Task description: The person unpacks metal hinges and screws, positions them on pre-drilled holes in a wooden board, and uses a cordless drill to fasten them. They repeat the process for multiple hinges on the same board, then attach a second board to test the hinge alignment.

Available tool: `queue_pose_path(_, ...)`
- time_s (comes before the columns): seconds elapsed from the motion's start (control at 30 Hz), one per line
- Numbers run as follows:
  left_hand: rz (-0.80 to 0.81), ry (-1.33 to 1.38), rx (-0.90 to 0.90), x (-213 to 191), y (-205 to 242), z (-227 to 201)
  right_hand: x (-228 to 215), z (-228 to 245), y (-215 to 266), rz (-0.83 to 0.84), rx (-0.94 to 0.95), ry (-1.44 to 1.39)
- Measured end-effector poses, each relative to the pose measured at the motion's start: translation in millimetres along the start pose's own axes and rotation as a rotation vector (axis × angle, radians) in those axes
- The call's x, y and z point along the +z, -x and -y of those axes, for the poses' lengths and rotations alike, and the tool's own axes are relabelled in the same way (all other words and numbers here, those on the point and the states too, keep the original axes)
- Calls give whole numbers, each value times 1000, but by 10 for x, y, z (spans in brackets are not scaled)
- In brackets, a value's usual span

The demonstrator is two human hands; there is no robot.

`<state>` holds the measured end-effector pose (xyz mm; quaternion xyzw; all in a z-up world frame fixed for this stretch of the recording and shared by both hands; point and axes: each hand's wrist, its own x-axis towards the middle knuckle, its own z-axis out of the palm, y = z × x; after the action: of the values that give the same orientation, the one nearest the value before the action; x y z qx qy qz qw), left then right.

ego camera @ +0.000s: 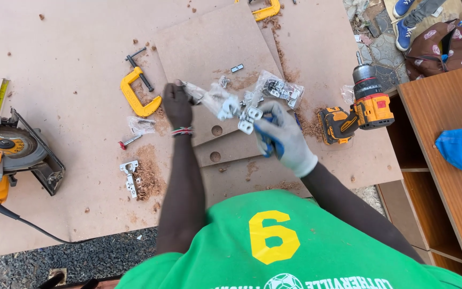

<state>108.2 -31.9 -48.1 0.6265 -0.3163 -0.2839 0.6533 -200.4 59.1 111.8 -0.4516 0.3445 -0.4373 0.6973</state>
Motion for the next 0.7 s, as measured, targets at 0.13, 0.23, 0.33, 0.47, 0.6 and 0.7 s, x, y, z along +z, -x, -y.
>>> queue_pose_path(0.13, 301, -288, 130, -136, -8, -612, -150, -133, 162, -51, 158, -4)
queue_pose_path(0.23, 318, 90, -113, 95, 47, -1051, -168, -215, -176, -46, 114, -142)
queue_pose_path(0.33, 403, 278, -208, 194, 447, -1129, -6, -96, -200, -47, 123, -246)
queue_pose_path(0.47, 462, 344, -276, 393, 722, -1175, -4, -102, -198, -106, 32, -224)
queue_pose_path(0.6, 391, 635, -363, 576, 784, -908, -107, -280, -252, -122, -16, -347)
queue_pose_path(0.7, 438, 457, -320, 681, 871, -752, -306, -603, -382, -80, 46, -667)
